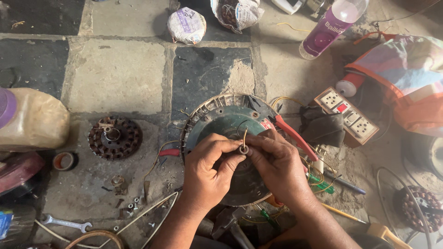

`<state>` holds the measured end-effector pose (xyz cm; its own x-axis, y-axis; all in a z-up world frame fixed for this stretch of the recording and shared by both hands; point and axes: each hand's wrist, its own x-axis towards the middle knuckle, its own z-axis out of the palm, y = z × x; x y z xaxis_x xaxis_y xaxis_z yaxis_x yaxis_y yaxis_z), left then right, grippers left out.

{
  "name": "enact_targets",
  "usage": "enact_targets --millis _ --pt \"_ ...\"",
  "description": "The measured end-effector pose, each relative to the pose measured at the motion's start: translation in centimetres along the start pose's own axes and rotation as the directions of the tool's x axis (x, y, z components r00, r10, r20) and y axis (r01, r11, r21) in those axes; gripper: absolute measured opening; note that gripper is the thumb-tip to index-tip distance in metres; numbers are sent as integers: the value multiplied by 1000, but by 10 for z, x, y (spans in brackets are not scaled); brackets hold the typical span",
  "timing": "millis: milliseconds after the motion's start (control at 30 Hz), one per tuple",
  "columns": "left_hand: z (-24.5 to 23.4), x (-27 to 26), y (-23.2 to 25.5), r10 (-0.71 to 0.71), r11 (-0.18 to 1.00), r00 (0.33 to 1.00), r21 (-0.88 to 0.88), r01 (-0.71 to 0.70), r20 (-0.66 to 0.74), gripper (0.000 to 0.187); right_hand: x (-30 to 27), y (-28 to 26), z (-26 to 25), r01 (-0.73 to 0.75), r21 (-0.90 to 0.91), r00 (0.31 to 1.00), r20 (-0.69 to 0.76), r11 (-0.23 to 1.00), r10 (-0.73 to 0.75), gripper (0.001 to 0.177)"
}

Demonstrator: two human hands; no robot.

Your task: The person disassembles and repairs a motor by removing the casing with a screwdriver, pulling out the internal stator, and checking the wires by hand.

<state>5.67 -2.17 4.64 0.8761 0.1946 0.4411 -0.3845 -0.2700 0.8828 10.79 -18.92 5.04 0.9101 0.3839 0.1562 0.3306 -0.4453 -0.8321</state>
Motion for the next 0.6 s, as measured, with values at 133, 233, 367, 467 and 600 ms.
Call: enact_targets --millis 133,233,367,467,600 --pt "-1 -2 0 50 997 999 53 -49 -17 20 -2 10 4 -75 255 997 46 964 66 13" --pt "-1 -3 -8 63 995 998 77 -61 -19 24 -2 22 7 -153 170 988 -3 973 156 13" --pt "7 -10 -34 74 993 996 91 -69 -54 28 1 47 14 58 170 997 -61 984 -48 18" --pt "11 -3 -77 216 966 976 152 -209 -26 28 20 71 18 102 98 994 40 990 -106 21" --pt "23 36 -113 208 958 972 179 -224 106 27 54 71 1 21 33 992 122 999 -25 21"
